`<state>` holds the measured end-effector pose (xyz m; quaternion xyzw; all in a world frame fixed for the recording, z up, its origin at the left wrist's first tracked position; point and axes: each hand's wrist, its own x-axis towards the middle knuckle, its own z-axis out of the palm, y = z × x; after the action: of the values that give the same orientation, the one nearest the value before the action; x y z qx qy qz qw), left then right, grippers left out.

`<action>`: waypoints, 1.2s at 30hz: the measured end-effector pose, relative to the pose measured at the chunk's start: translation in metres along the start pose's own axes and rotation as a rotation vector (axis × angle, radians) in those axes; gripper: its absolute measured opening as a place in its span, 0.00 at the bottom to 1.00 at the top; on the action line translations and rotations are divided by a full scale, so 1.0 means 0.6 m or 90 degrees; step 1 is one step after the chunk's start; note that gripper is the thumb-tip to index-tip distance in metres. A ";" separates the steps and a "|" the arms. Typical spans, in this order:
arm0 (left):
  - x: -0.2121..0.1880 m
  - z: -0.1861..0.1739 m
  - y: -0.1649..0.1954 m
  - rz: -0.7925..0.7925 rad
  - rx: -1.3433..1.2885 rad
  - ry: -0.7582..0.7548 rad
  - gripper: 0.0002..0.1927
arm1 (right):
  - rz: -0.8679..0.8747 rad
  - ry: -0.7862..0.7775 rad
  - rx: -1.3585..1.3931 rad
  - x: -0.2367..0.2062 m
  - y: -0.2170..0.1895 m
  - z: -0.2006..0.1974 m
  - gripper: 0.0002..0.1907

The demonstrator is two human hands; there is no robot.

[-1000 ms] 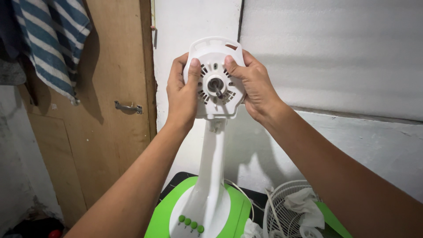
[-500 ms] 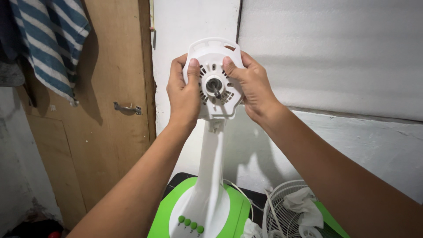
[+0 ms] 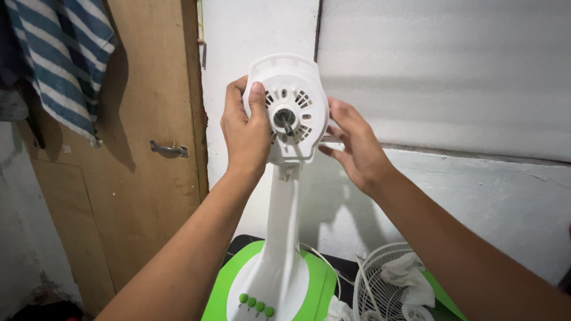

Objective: The person disassembles a pedestal fan, removing the front grille, blades, rear cover and motor housing, then reassembles the motor housing and rear grille onto the fan stand, aligning the parts and securing them by hand.

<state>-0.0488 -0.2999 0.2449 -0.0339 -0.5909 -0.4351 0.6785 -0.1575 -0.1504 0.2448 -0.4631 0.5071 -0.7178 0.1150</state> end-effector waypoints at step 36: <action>-0.010 0.001 -0.012 0.057 0.018 0.015 0.15 | 0.401 -0.068 -0.916 -0.392 0.254 -0.318 0.24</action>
<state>-0.0533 -0.3011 0.2368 -0.0459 -0.5867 -0.3964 0.7047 -0.2249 0.0474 -0.0224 -0.2923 0.9483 -0.1237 0.0090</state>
